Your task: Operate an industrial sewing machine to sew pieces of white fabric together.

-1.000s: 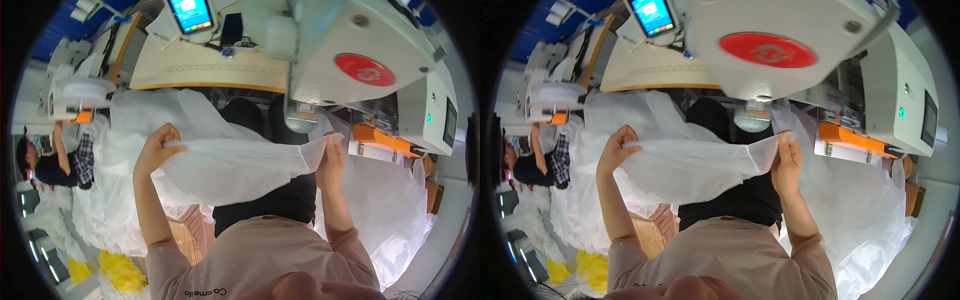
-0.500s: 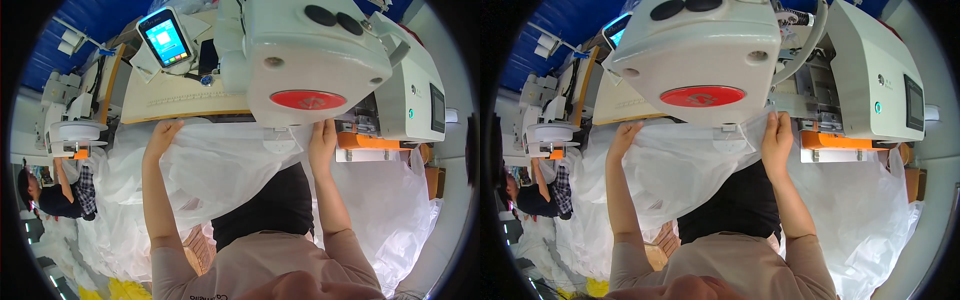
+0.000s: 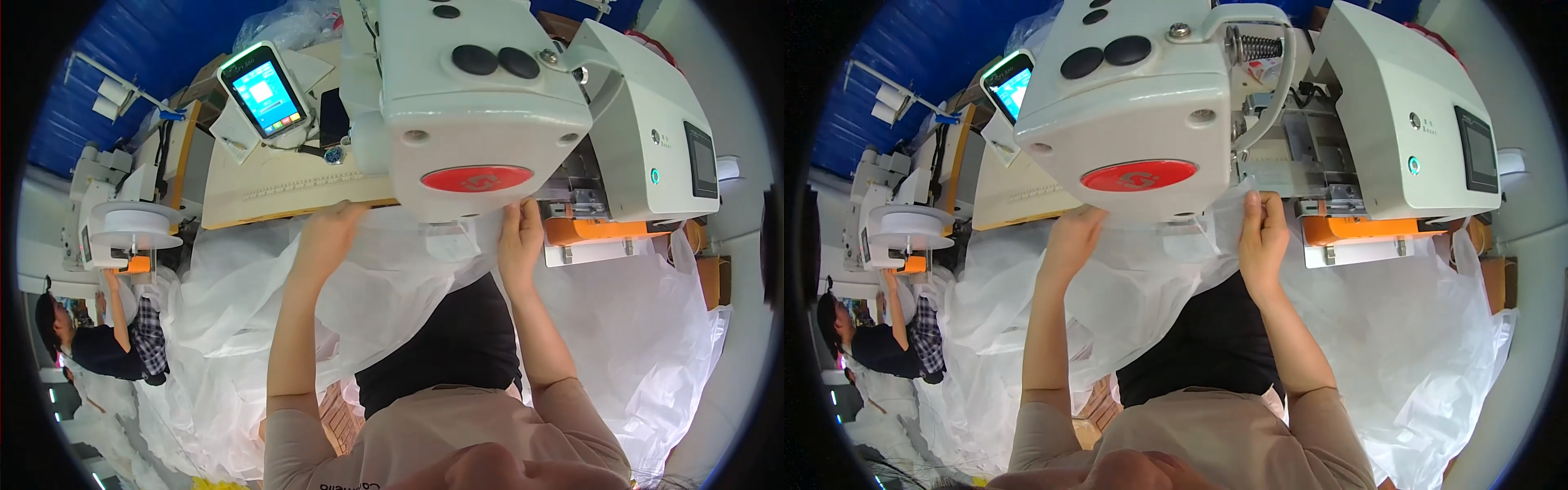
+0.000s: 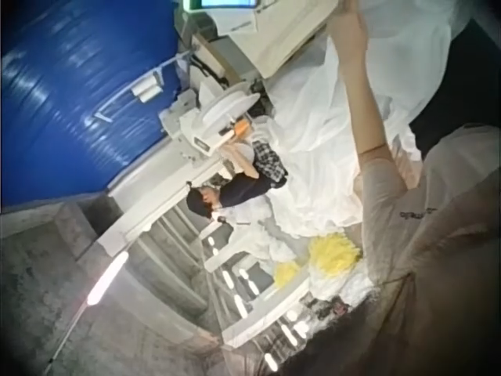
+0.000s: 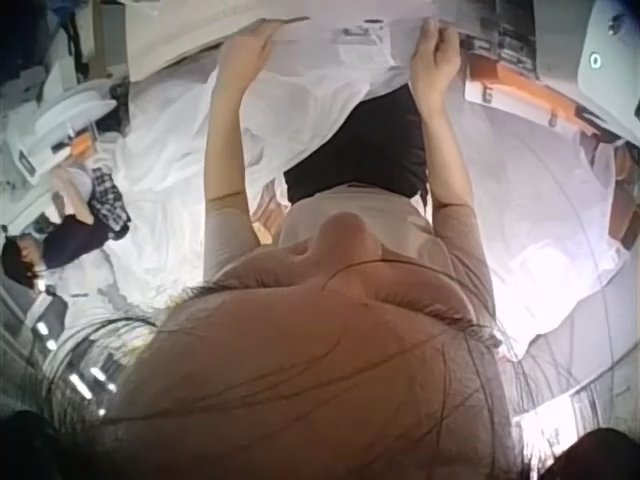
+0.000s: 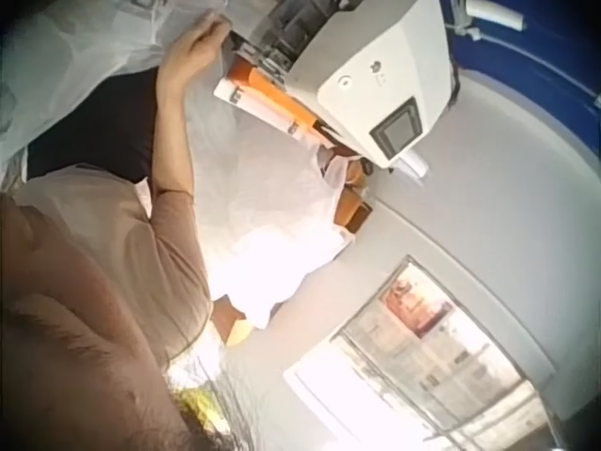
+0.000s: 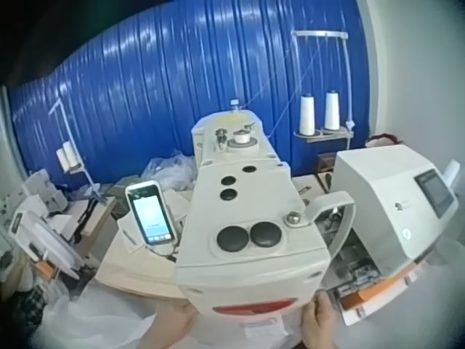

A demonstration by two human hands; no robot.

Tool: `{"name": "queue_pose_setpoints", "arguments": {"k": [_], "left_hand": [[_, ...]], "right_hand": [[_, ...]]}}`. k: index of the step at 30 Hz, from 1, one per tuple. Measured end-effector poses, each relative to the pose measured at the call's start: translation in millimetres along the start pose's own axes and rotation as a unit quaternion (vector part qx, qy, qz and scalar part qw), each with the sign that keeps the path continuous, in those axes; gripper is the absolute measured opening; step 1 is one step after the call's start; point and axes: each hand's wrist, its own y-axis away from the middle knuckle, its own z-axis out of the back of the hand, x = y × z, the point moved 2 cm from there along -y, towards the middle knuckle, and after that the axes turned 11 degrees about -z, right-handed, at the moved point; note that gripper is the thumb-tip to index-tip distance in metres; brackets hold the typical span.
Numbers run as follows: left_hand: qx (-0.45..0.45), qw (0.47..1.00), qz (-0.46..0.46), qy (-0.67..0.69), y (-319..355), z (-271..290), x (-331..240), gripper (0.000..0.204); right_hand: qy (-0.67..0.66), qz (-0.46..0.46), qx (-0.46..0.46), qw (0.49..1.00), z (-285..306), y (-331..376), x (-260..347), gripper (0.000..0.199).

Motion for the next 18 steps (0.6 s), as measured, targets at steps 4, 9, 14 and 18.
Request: {"name": "queue_pose_setpoints", "arguments": {"k": [4,9,14,18], "left_hand": [[-0.041,0.995,0.072,0.047,15.3,8.2,20.2,0.020],[-0.132,0.991,0.011,0.027,52.1,31.0,44.3,0.021],[-0.122,0.977,0.176,-0.018,94.2,45.5,42.0,0.024],[-0.173,0.971,0.161,-0.040,106.6,51.0,30.9,0.027]], "right_hand": [[0.026,0.034,-0.054,0.998,12.8,-7.8,-5.1,0.016],[0.070,0.025,-0.042,0.996,15.8,-9.5,2.2,0.013],[0.063,0.048,-0.029,0.996,12.9,-7.1,2.0,0.012],[0.116,0.091,0.007,0.989,9.0,6.8,6.1,0.023]]}}
